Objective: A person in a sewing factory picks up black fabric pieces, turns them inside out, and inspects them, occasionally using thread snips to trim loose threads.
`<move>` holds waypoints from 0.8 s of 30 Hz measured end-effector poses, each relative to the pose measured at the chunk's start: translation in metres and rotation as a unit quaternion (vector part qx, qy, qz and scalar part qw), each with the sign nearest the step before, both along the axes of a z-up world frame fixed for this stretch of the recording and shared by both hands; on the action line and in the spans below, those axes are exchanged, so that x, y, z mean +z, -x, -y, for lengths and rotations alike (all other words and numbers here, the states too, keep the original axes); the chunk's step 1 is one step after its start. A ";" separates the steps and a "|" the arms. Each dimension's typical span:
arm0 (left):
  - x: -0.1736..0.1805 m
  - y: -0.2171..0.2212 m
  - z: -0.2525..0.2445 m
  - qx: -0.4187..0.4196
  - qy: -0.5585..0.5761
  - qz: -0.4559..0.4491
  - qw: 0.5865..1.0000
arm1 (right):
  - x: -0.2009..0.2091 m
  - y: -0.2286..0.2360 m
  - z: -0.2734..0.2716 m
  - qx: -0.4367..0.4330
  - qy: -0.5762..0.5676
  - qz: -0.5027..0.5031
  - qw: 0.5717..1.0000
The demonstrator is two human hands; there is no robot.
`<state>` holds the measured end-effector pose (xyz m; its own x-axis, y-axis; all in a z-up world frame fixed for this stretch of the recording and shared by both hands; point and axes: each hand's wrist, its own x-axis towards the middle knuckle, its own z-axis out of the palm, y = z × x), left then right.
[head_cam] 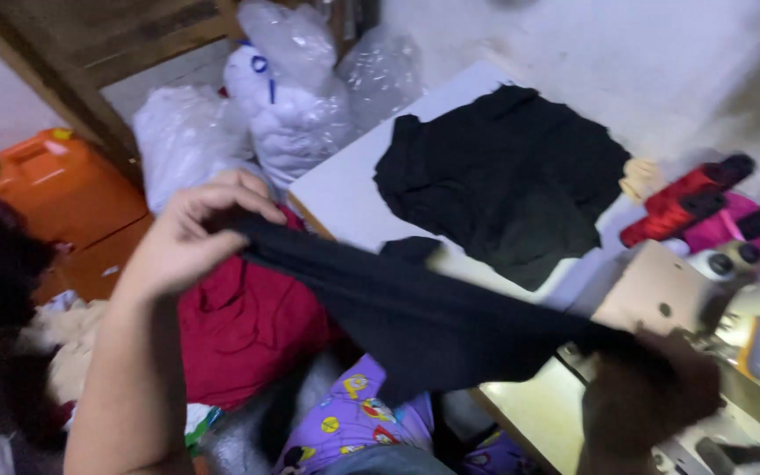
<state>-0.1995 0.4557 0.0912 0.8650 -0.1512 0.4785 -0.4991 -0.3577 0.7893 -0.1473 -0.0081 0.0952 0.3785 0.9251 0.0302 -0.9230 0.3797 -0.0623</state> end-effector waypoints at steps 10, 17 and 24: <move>-0.088 0.131 -0.183 0.455 -0.035 0.072 0.887 | -0.043 -0.023 -0.244 -0.354 0.289 0.728 0.511; -0.351 0.197 -0.297 0.346 -0.073 -0.127 0.927 | -0.220 0.002 -0.296 -0.114 0.324 0.834 0.431; -0.388 0.082 -0.195 0.320 -0.209 -0.347 0.857 | -0.216 -0.136 -0.199 -0.258 0.416 0.872 -0.010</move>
